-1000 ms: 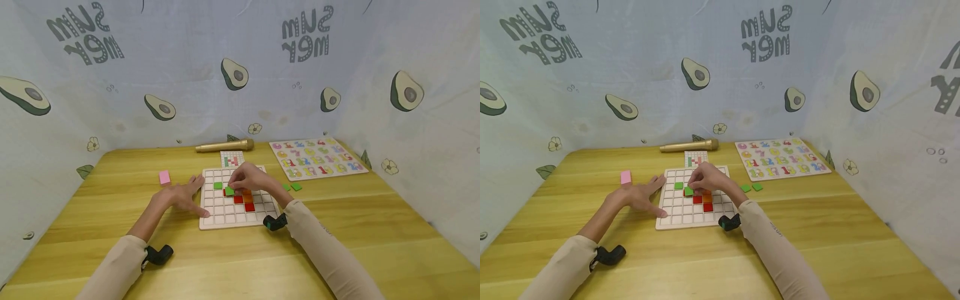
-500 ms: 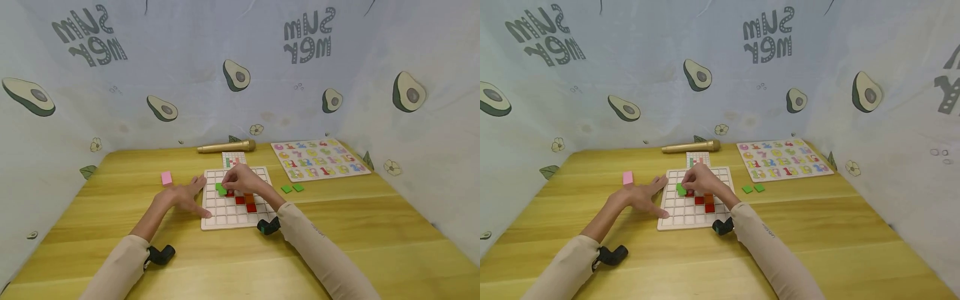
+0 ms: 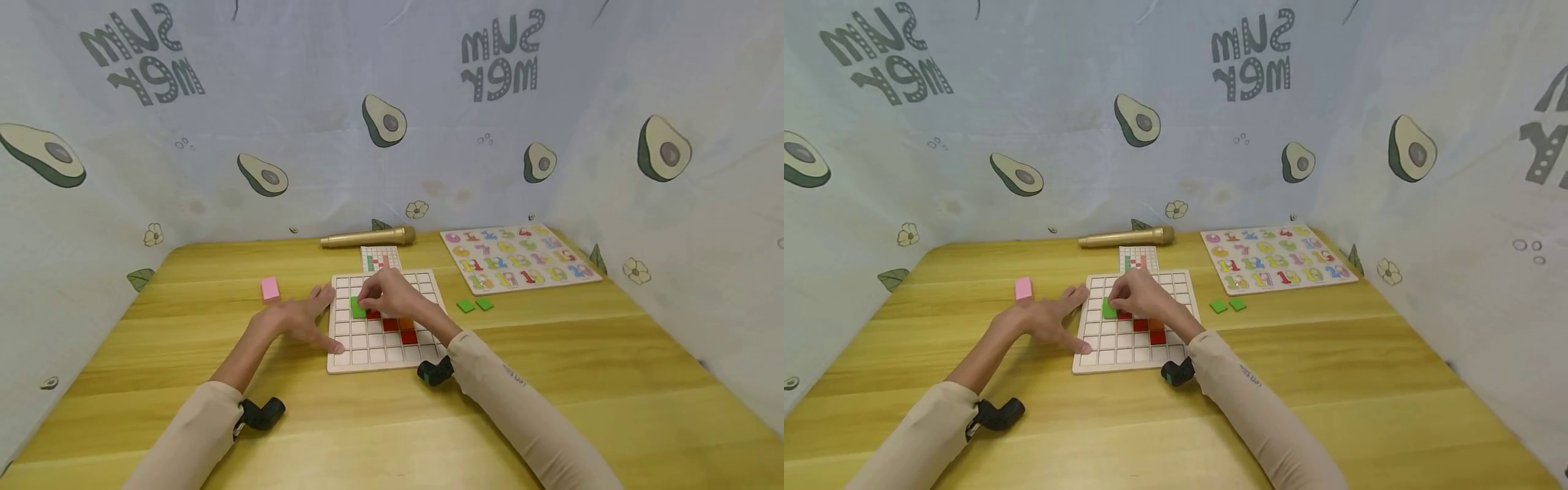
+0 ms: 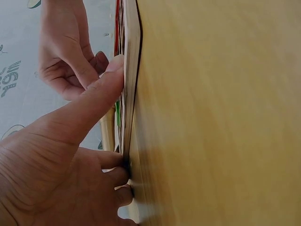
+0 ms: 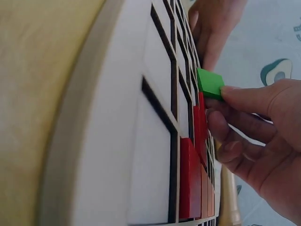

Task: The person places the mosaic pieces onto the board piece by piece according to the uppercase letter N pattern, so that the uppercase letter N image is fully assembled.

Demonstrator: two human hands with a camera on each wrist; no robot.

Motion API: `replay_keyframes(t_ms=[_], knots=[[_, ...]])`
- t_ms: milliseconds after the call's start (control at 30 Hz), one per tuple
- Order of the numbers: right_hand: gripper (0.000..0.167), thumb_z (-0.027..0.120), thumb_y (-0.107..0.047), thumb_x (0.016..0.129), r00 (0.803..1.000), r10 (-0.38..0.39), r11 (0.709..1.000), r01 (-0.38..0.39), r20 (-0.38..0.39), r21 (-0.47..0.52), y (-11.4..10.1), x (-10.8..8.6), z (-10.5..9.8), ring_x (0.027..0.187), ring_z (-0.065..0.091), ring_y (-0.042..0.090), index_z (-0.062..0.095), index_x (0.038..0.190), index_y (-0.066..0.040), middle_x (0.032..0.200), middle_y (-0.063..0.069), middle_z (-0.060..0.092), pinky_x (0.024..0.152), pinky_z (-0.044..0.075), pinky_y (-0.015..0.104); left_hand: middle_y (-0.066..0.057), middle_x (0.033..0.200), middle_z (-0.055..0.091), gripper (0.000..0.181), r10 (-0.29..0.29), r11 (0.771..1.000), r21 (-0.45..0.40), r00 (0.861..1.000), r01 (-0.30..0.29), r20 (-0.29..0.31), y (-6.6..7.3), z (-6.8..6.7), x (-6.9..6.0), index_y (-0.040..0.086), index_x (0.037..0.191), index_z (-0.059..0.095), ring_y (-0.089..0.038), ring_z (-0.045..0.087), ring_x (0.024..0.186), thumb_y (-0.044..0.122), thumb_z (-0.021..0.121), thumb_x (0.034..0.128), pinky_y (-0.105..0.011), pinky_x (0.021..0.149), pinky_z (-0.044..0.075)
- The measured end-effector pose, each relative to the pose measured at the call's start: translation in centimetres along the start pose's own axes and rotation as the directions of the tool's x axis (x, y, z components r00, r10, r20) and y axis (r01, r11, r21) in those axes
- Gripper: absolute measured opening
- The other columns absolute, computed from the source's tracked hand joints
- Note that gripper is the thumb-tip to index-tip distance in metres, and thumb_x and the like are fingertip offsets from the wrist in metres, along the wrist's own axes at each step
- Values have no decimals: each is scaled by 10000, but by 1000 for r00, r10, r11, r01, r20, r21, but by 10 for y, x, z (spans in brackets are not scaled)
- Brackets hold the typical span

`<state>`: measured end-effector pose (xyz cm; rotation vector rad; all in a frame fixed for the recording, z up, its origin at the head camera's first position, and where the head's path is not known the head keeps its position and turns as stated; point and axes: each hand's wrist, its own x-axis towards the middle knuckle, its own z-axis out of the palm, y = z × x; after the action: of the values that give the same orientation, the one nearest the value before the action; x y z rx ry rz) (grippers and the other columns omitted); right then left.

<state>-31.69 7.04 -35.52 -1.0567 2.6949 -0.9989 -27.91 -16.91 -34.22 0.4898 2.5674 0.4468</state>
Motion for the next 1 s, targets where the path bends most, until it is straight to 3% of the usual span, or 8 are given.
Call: replay_keyframes(t_ms=[300,567,800,1000], knots=[[30,824,-30,951,998,-28,997,32,53,-74,-7,-2,-2,752,703,108,848,949,-12,889,55,799,714,571,220,-157,1812,-65,1277,-7,1000,-3,1000,7,12,1,0,1,145,1754,30,-523,127,1624,646,819,885,-720,1226,251],[168,893,-47,888,995,47,997,-42,87,-60,-9,-2,-5,727,627,68,858,1044,2,854,31,785,681,524,204,-158,1813,-52,1277,-8,1000,6,1000,8,4,1,-1,1,139,1754,44,-525,119,1625,651,820,880,-734,1233,227],[168,852,-28,923,993,-8,997,17,115,-78,-8,-1,-8,694,591,35,850,1087,10,988,104,831,645,474,180,-162,1811,-70,1287,-8,1000,-10,1000,8,11,1,-3,0,130,1753,33,-496,87,1640,637,830,879,-723,1242,221],[171,833,-70,955,988,34,996,-21,149,-87,-6,-3,-9,683,562,21,851,1116,-17,1012,86,834,639,453,173,-161,1812,-61,1299,-3,1000,-23,1000,3,8,0,1,2,137,1754,40,-474,67,1648,650,835,865,-712,1251,215]])
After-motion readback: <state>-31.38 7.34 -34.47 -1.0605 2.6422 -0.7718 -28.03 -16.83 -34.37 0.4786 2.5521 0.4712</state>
